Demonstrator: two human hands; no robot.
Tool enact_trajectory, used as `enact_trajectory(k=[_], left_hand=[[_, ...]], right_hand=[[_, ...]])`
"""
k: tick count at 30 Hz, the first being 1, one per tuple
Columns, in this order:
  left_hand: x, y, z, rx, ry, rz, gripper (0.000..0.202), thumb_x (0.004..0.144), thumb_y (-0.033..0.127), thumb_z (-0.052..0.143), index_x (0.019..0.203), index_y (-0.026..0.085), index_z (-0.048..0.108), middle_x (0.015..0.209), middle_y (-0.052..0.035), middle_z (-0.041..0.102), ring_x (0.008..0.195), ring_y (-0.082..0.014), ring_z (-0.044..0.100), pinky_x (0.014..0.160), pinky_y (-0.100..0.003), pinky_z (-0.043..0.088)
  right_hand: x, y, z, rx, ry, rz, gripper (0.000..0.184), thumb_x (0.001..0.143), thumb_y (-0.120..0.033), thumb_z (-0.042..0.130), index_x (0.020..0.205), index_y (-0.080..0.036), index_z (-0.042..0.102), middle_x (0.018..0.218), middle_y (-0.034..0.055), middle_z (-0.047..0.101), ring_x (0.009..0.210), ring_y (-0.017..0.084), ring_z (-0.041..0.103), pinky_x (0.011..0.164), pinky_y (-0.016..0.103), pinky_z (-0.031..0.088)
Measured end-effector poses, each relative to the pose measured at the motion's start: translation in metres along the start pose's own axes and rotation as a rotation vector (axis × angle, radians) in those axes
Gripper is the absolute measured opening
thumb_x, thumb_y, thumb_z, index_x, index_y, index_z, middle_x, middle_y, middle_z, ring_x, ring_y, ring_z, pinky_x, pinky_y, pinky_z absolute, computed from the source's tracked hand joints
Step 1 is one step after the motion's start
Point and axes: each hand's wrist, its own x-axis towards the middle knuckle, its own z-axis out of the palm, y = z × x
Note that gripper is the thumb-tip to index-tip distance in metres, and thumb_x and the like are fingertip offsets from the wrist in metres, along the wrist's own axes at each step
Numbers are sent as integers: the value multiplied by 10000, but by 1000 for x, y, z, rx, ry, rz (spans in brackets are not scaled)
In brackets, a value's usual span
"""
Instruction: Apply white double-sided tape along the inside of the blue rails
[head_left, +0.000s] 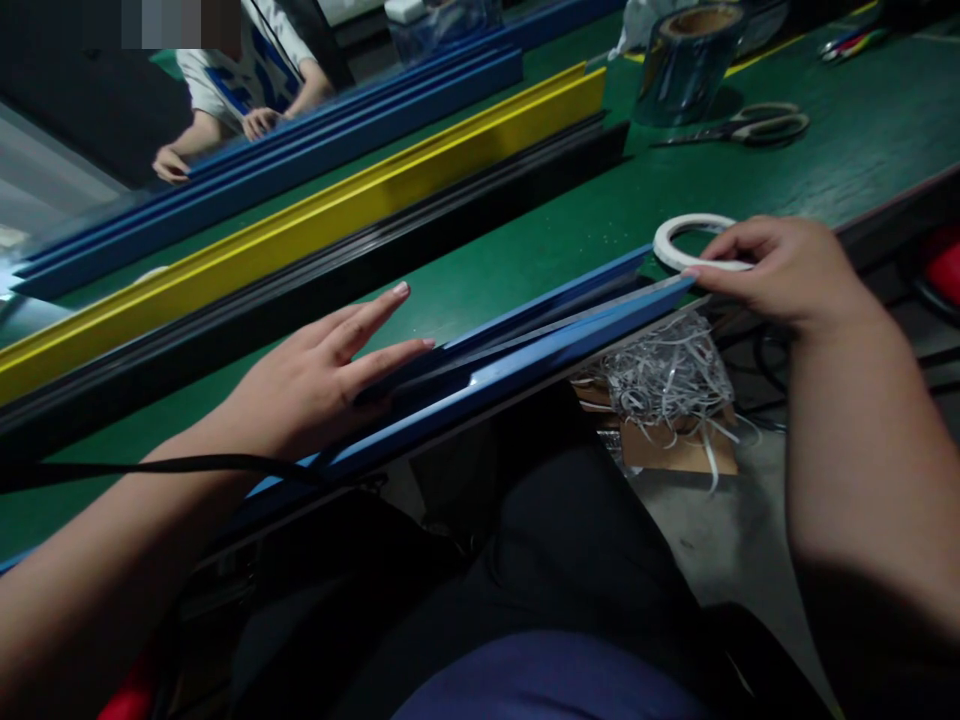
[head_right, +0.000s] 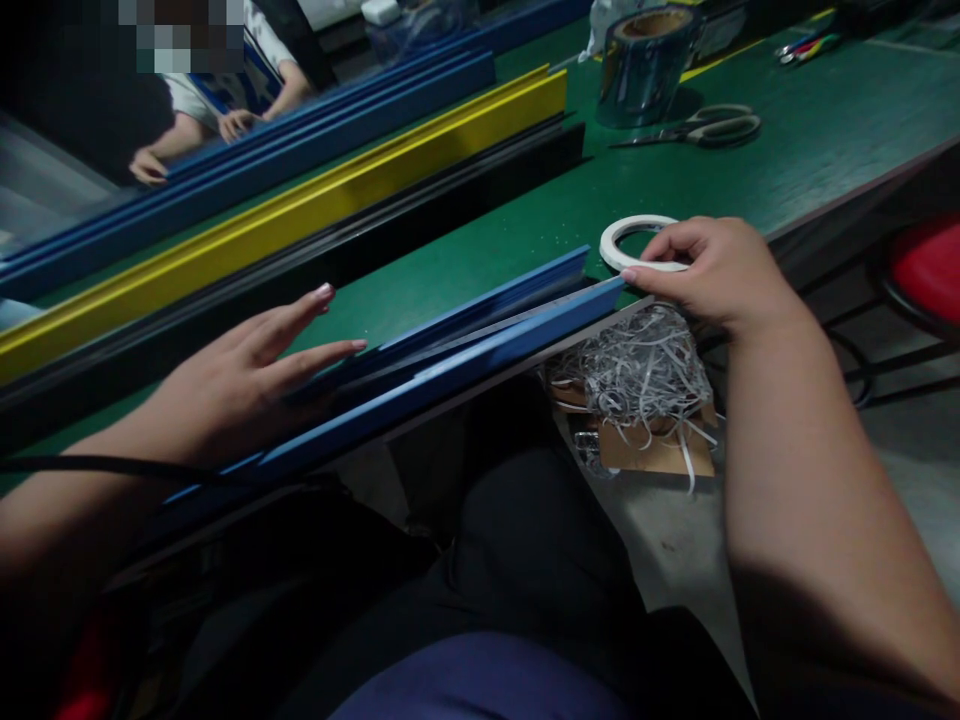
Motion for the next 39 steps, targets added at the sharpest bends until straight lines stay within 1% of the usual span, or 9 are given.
enact_trajectory(k=[3,9,15,21,27,32,34,36,39], left_hand=[[10,4,-1,37,-10,17,712,942,266,692,1603,415,475,1820,-25,59,1603,-409,342,1226,-626,471],[30,11,-1,33,23,61,696,929,249,701,1587,356,501,1821,-47,74,1594,-397,365,1241,-607,456],[46,13,2,27,21,121,746,919,229,680,1624,335,459,1821,-67,58,1580,-409,381,1213,-617,467],[64,25,2,40,16,92,748,892,216,688,1607,316,493,1819,-84,75,1568,-408,397,1205,-611,471],[75,37,0,67,15,93,716,904,195,658,1597,292,507,1817,-94,87,1543,-380,434,1199,-572,488],[83,39,4,47,33,88,687,911,201,660,1583,268,531,1811,-116,123,1525,-383,457,1186,-568,502],[81,35,6,15,55,96,649,928,217,656,1567,262,551,1802,-124,166,1516,-377,474,1189,-569,501],[73,28,6,-47,72,102,587,956,263,647,1539,248,581,1776,-139,258,1490,-363,510,1187,-562,507],[39,18,1,-175,125,38,512,988,389,637,1469,216,636,1636,-156,509,1407,-330,600,1163,-518,538]], right_hand=[[0,-2,-1,-19,-3,-2,476,760,-615,813,898,-159,787,794,50,676,681,154,560,608,305,349],[0,-1,-1,-7,-14,-18,485,770,-627,808,875,-155,771,770,50,664,655,148,536,596,304,334],[0,-6,-2,-44,-19,-66,474,792,-661,768,822,-187,767,737,57,638,665,166,517,621,327,328],[-1,-7,-1,-35,-28,-88,512,833,-759,728,790,-249,751,730,63,631,661,200,537,612,358,347],[2,-6,0,-35,-41,-66,624,795,-855,723,778,-232,757,721,63,644,671,207,556,597,365,342],[3,-7,0,-21,-48,-38,636,760,-865,741,770,-229,758,703,55,644,669,203,561,588,345,338],[2,-9,0,-14,-48,-31,624,757,-855,745,763,-230,754,690,46,639,648,193,553,582,335,334],[1,-11,-1,-6,-54,-33,609,765,-839,753,754,-230,745,679,40,633,635,187,545,582,331,333],[-1,-13,-2,5,-59,-50,632,770,-852,742,746,-220,732,671,43,620,639,188,535,600,338,338]])
